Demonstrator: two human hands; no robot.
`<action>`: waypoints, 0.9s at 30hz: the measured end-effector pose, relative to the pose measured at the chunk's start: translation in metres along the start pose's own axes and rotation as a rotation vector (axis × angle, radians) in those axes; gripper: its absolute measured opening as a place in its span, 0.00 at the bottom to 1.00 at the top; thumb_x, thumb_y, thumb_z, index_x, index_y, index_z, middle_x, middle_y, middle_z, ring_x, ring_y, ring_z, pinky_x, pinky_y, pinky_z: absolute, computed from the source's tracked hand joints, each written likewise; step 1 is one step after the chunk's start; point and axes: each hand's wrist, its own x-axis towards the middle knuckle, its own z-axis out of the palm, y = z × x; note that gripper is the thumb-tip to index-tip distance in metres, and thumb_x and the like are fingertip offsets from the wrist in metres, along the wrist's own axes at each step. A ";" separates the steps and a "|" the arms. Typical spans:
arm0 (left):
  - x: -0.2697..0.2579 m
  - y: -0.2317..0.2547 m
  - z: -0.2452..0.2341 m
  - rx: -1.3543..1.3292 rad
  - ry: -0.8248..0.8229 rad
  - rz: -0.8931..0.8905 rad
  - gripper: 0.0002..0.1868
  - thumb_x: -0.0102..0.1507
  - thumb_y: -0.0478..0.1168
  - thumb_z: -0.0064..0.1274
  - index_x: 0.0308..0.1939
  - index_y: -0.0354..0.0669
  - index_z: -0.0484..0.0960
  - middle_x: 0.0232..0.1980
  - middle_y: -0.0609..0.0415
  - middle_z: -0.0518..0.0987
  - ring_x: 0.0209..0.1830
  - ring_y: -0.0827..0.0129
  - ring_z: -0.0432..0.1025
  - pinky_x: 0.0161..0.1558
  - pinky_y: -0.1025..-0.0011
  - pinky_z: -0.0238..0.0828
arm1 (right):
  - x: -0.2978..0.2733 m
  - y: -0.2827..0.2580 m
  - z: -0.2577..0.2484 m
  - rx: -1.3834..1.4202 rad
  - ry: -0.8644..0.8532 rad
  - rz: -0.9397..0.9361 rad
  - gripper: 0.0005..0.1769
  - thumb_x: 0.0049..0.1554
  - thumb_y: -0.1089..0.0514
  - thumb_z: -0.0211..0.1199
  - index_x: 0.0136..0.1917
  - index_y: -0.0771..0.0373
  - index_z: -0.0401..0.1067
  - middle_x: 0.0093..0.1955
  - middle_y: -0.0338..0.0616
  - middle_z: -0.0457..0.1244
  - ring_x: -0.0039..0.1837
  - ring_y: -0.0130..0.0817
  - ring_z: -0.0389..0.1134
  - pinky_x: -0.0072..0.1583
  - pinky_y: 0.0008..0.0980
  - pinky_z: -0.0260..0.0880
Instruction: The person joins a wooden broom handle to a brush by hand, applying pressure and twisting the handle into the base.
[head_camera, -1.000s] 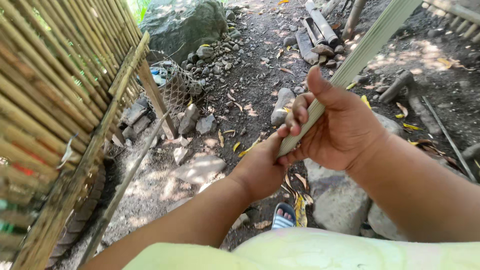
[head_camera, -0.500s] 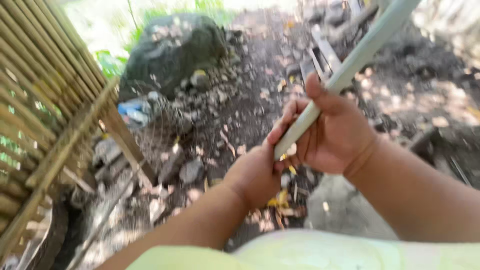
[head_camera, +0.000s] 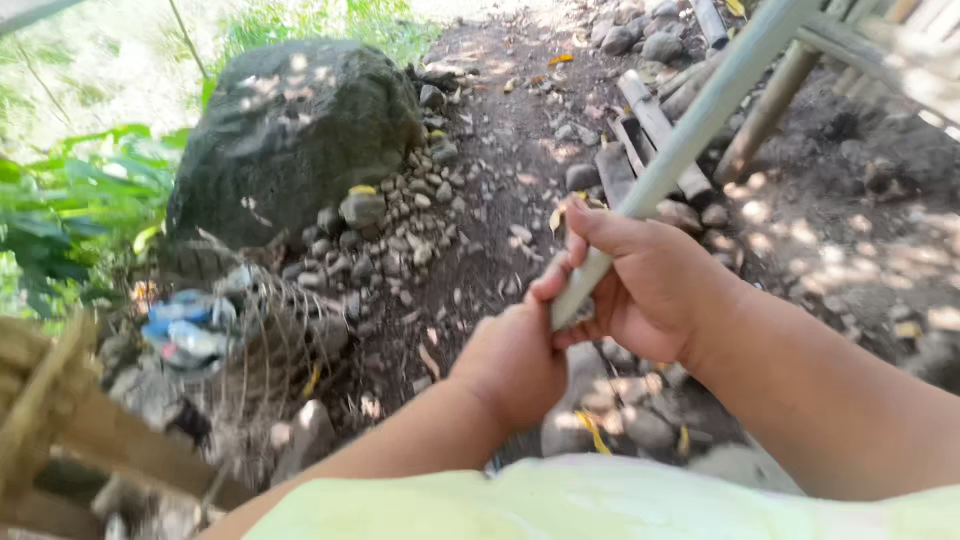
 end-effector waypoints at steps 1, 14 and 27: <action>0.032 -0.005 -0.019 0.013 -0.012 0.020 0.20 0.61 0.38 0.46 0.57 0.40 0.73 0.48 0.37 0.82 0.50 0.41 0.77 0.53 0.51 0.74 | 0.029 -0.020 0.000 0.028 -0.015 -0.018 0.21 0.62 0.41 0.53 0.35 0.55 0.65 0.34 0.47 0.68 0.41 0.45 0.72 0.46 0.60 0.72; 0.350 -0.034 -0.105 0.106 -0.033 0.305 0.23 0.59 0.36 0.49 0.58 0.40 0.70 0.46 0.44 0.83 0.48 0.48 0.78 0.58 0.53 0.66 | 0.271 -0.174 -0.077 0.113 -0.040 -0.210 0.25 0.61 0.37 0.56 0.34 0.60 0.68 0.39 0.52 0.69 0.48 0.52 0.72 0.49 0.67 0.71; 0.740 -0.043 -0.181 0.179 0.154 0.357 0.23 0.60 0.35 0.46 0.60 0.43 0.66 0.48 0.46 0.83 0.50 0.49 0.78 0.54 0.49 0.65 | 0.597 -0.382 -0.197 0.101 -0.137 -0.262 0.23 0.63 0.43 0.57 0.32 0.59 0.65 0.36 0.48 0.66 0.50 0.50 0.70 0.54 0.74 0.68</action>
